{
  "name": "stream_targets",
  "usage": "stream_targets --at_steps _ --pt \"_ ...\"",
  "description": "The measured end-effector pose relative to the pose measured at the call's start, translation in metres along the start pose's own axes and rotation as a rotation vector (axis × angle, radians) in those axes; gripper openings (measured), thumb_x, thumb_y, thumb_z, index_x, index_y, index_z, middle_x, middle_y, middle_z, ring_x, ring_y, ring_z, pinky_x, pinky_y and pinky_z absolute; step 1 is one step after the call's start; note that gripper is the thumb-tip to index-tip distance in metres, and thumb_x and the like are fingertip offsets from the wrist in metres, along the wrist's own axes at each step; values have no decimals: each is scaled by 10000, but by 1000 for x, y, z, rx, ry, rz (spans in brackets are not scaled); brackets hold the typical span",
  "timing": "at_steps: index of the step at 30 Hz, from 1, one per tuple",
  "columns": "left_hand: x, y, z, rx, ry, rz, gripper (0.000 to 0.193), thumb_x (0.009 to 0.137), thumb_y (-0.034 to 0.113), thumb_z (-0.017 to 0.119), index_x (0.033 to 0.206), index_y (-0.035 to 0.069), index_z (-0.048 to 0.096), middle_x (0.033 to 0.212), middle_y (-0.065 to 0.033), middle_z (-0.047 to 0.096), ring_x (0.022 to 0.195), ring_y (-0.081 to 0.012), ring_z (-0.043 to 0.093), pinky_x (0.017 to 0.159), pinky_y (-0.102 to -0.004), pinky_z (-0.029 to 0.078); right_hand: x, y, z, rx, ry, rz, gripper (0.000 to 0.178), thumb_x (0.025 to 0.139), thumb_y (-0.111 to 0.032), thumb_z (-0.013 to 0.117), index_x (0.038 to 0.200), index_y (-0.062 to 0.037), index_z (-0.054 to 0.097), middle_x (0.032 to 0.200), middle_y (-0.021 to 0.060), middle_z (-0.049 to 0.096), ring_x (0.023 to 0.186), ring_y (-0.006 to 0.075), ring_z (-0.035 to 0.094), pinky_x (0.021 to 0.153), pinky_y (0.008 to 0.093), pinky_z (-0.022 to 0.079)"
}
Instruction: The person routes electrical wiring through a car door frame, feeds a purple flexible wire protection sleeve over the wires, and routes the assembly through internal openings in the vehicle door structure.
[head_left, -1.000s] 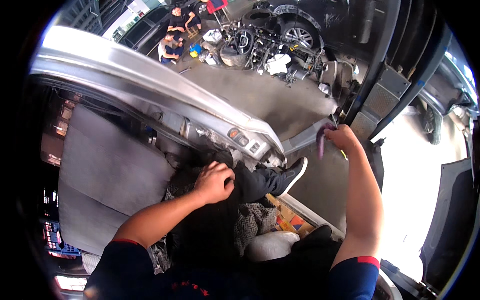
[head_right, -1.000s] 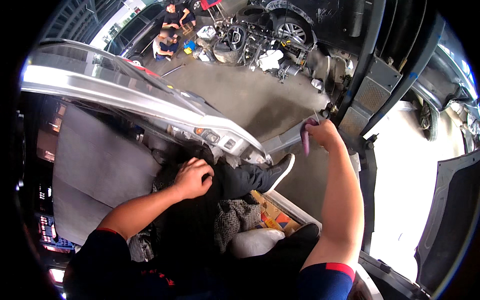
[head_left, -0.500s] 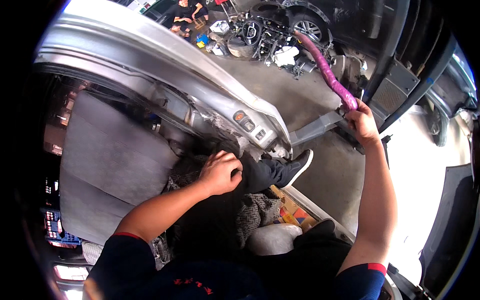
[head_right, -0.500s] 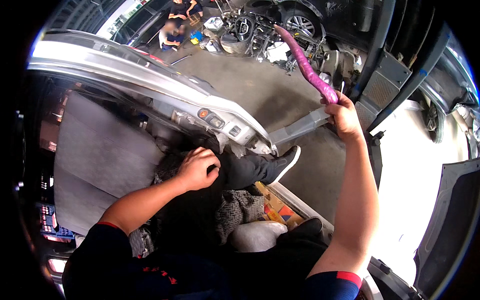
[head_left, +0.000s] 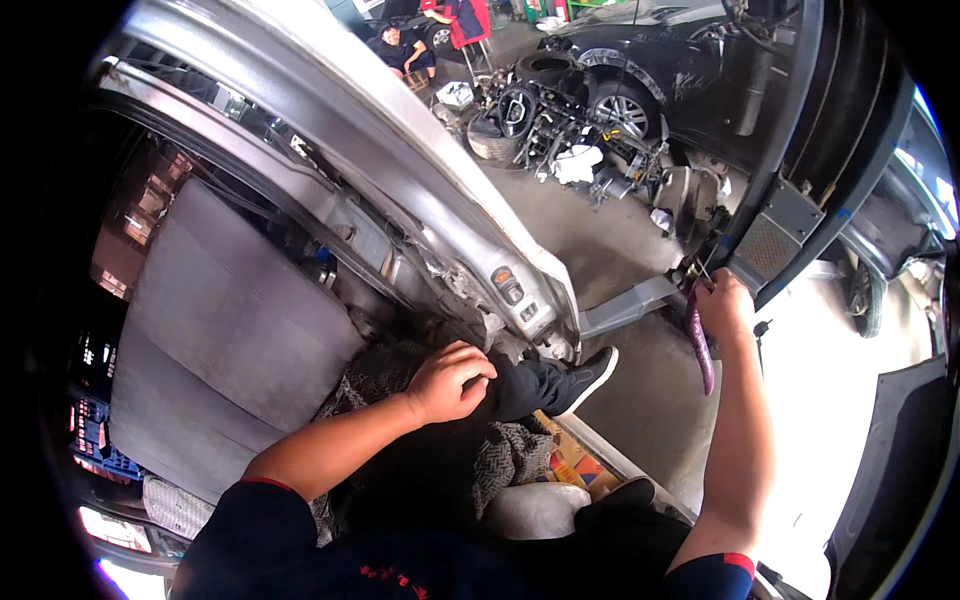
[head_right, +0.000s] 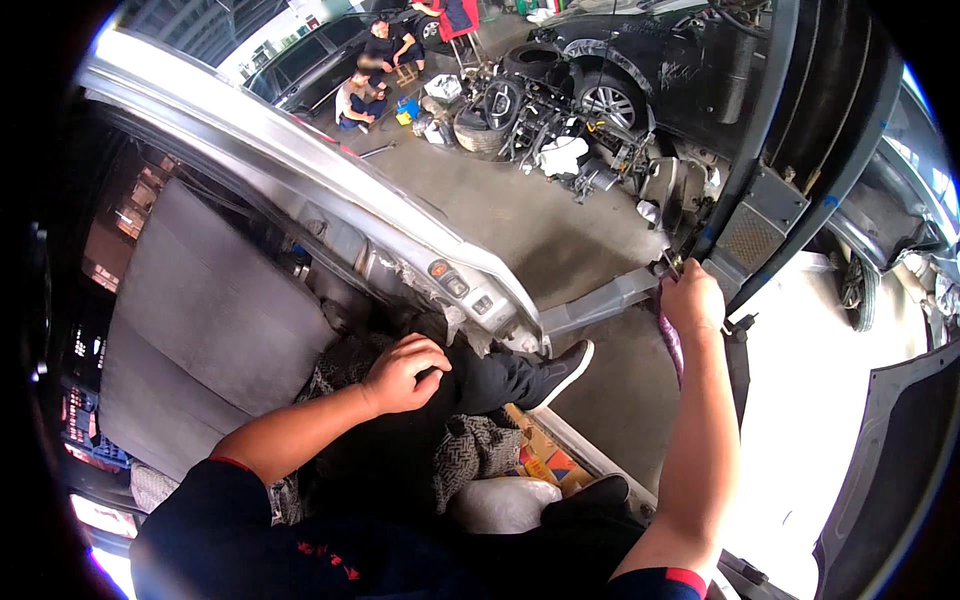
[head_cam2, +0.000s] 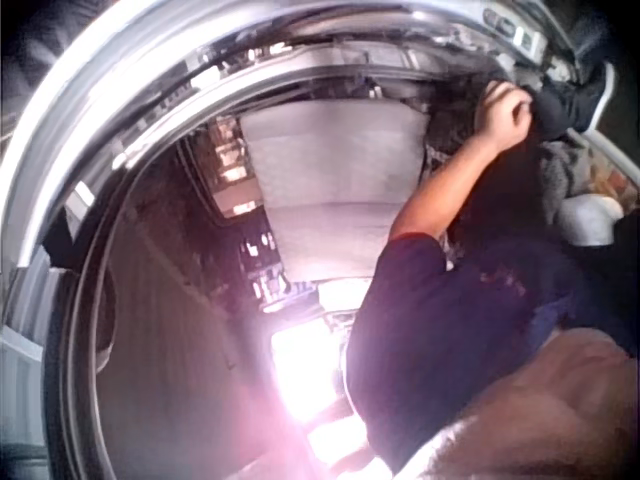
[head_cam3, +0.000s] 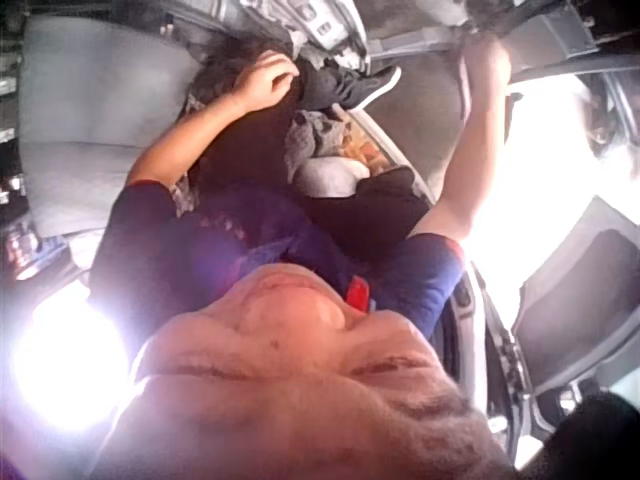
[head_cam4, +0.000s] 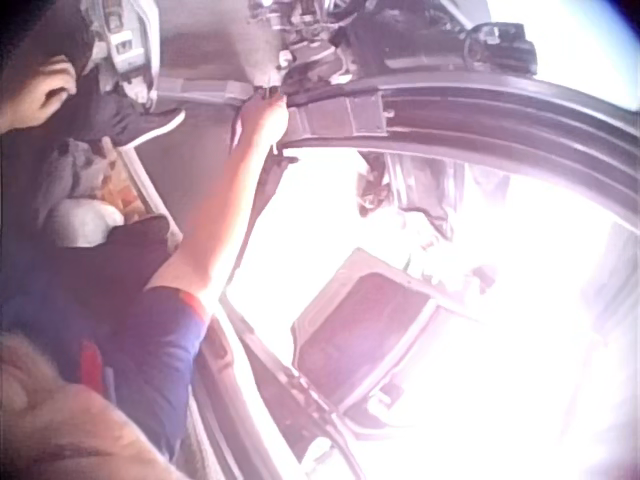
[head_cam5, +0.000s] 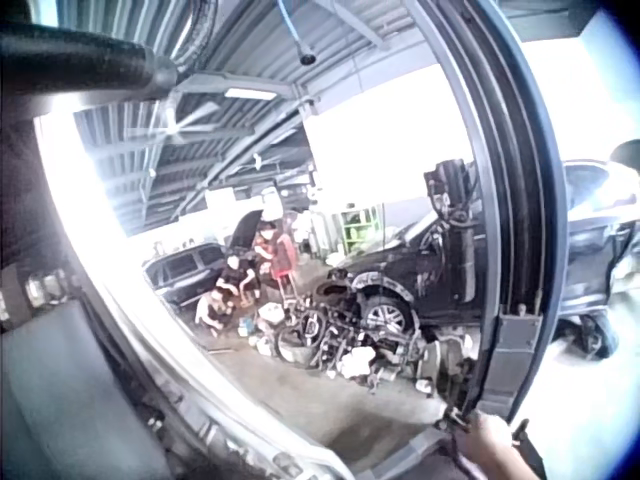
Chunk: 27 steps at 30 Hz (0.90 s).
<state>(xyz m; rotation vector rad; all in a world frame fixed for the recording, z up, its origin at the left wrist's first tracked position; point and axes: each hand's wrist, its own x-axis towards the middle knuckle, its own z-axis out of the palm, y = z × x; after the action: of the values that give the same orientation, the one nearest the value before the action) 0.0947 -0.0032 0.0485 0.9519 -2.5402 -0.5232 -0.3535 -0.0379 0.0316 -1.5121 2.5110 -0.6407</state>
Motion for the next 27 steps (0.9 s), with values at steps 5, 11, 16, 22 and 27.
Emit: stream_targets --at_steps 5,11,16,22,27 --pt "21 27 4 -249 98 -9 196 835 -9 643 1021 39 677 1006 -128 653 953 -302 655 877 -372 536 6 -10 -67 225 -108 -127 328 874 -298 685 950 21 700 894 247 714 907 393 705 835 450 540" --pt "61 63 26 -714 155 -282 426 979 108 512 1393 12 480 1232 -112 608 1113 -209 568 1014 -363 457 5 -23 -123 741 -483 -86 350 1025 -365 565 1004 -53 723 741 21 692 559 67 505 515 247 376" --pt "73 81 32 -1633 -310 -673 690 1013 605 346 1432 71 467 1270 -161 637 1106 -281 644 991 -471 503 0 -13 -125 853 -543 39 388 1041 -403 536 1029 -57 711 742 17 679 514 54 466 450 225 313" --pt "66 108 49 -1377 -371 -611 501 1055 319 451 1476 54 395 1277 -127 583 1095 -209 601 953 -381 501 -2 -17 -86 660 -563 -187 400 1009 -354 597 980 29 710 771 38 668 718 114 607 668 276 476" --pt "52 95 66 -849 -38 -554 653 973 179 633 1530 94 304 1377 -138 499 1216 -231 506 1027 -403 453 -14 -49 -96 596 -622 -238 371 1002 -359 611 906 -9 685 732 9 615 677 105 535 651 285 439"
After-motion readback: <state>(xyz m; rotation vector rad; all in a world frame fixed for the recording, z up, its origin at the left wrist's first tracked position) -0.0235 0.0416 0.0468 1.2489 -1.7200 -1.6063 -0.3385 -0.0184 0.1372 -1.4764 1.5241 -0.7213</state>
